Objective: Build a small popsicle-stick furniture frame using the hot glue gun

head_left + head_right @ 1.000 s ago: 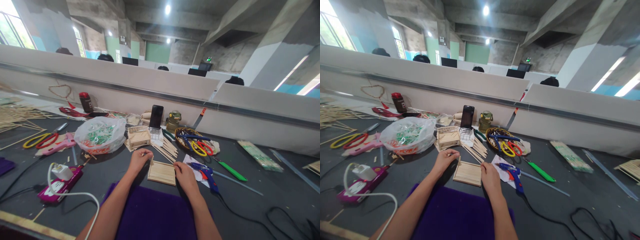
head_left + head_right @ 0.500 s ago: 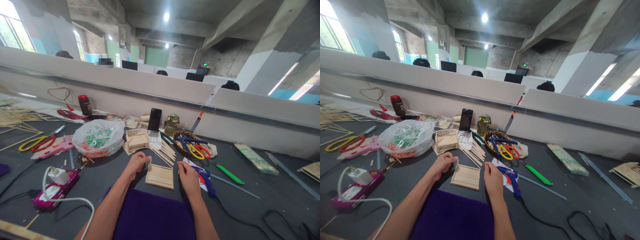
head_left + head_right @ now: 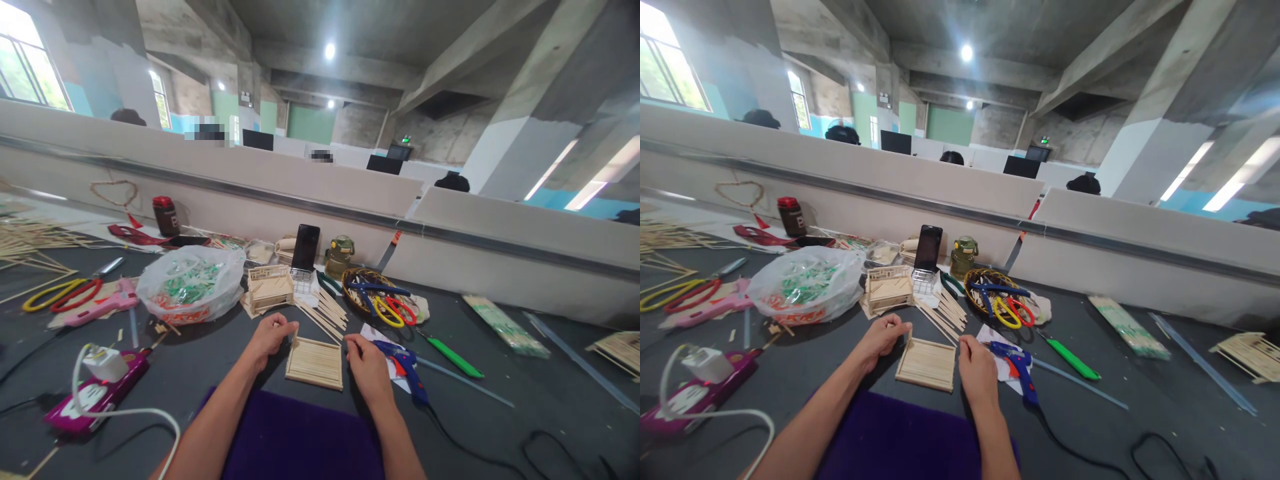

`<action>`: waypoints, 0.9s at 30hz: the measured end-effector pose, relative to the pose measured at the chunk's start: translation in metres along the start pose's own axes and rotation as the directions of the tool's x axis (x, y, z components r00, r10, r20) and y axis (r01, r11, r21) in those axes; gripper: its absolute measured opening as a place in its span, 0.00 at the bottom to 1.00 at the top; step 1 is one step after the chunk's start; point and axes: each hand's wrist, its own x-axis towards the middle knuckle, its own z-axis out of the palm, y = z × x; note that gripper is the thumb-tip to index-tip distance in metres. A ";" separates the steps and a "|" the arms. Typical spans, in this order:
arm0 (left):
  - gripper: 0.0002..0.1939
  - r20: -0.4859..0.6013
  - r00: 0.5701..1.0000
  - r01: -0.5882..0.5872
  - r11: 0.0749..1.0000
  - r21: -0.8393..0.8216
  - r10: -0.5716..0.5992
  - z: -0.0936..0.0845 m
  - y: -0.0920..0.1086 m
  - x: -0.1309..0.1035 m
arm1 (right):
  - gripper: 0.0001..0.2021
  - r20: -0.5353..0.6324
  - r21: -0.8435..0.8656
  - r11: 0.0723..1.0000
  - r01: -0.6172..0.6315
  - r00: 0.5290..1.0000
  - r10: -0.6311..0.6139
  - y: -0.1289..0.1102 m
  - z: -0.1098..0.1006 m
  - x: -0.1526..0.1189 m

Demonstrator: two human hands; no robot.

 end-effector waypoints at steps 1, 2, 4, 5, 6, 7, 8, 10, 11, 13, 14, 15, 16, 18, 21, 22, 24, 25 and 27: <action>0.23 0.002 1.000 0.003 1.000 0.000 -0.003 0.000 0.000 0.000 | 0.17 0.001 -0.001 1.000 0.004 1.000 -0.004 0.000 0.000 0.000; 0.23 0.005 1.000 0.004 1.000 -0.001 -0.004 0.000 0.000 0.000 | 0.17 0.002 -0.002 1.000 0.009 1.000 -0.009 0.000 0.001 0.000; 0.24 0.011 1.000 0.005 1.000 -0.005 -0.005 0.000 0.000 0.000 | 0.17 0.006 -0.006 1.000 0.016 1.000 -0.016 0.000 0.001 0.000; 0.24 0.012 1.000 0.004 1.000 -0.008 -0.004 0.000 -0.001 0.001 | 0.17 0.007 -0.009 1.000 0.019 1.000 -0.019 0.000 0.001 -0.001; 0.24 0.013 1.000 0.004 1.000 -0.010 -0.004 0.000 -0.001 0.001 | 0.17 0.010 -0.013 1.000 0.022 1.000 -0.022 0.000 0.001 0.000; 0.24 0.014 1.000 0.004 1.000 -0.011 -0.004 0.000 -0.002 0.001 | 0.17 0.012 -0.015 1.000 0.023 1.000 -0.023 0.000 0.002 0.000; 0.23 0.014 1.000 0.006 1.000 -0.010 -0.005 -0.001 -0.002 0.002 | 0.17 0.016 -0.016 1.000 0.024 1.000 -0.024 0.001 0.002 0.000; 0.23 0.017 1.000 0.008 1.000 -0.003 -0.008 -0.001 -0.003 0.002 | 0.17 0.018 -0.015 1.000 0.022 1.000 -0.022 0.001 0.003 0.000; 0.23 0.016 1.000 0.006 1.000 0.002 -0.006 -0.001 -0.003 0.002 | 0.17 0.019 -0.014 1.000 0.022 1.000 -0.022 0.002 0.003 0.001; 0.23 0.020 1.000 0.001 1.000 0.007 -0.002 -0.001 -0.004 0.002 | 0.17 0.016 -0.011 0.999 0.032 0.999 -0.031 0.002 0.004 0.001; 0.23 0.023 1.000 0.000 1.000 0.008 0.000 -0.001 -0.003 0.002 | 0.17 0.014 -0.009 0.999 0.038 0.999 -0.038 0.002 0.004 0.001; 0.23 0.026 1.000 -0.002 1.000 0.009 0.001 -0.001 -0.003 0.002 | 0.17 0.012 -0.007 0.999 0.043 0.999 -0.043 0.002 0.004 0.000; 0.23 0.028 1.000 -0.001 1.000 0.008 0.001 -0.001 -0.003 0.002 | 0.17 0.011 -0.005 0.999 0.049 0.999 -0.049 0.002 0.004 0.000; 0.23 0.030 1.000 0.003 1.000 0.010 -0.003 -0.002 -0.003 0.002 | 0.17 0.011 0.000 0.999 0.055 0.998 -0.055 0.002 0.004 0.000; 0.23 0.024 1.000 0.015 1.000 0.015 -0.015 -0.002 -0.004 0.003 | 0.17 0.017 0.004 0.999 0.054 0.998 -0.054 0.002 0.004 -0.001; 0.23 0.024 1.000 0.019 1.000 0.015 -0.019 -0.002 -0.004 0.003 | 0.17 0.018 0.005 0.999 0.053 0.998 -0.053 0.002 0.004 -0.001; 0.23 0.026 0.999 0.020 1.000 0.010 -0.021 -0.003 -0.005 0.004 | 0.17 0.018 0.006 0.999 0.050 0.999 -0.050 0.002 0.004 -0.001; 0.23 0.030 0.999 0.019 1.000 0.005 -0.019 -0.003 -0.006 0.005 | 0.17 0.019 0.007 0.999 0.051 0.999 -0.051 0.002 0.004 0.000; 0.23 0.038 0.999 0.010 1.000 -0.003 -0.010 -0.004 -0.007 0.005 | 0.17 0.021 0.007 0.999 0.053 0.998 -0.054 0.002 0.004 0.000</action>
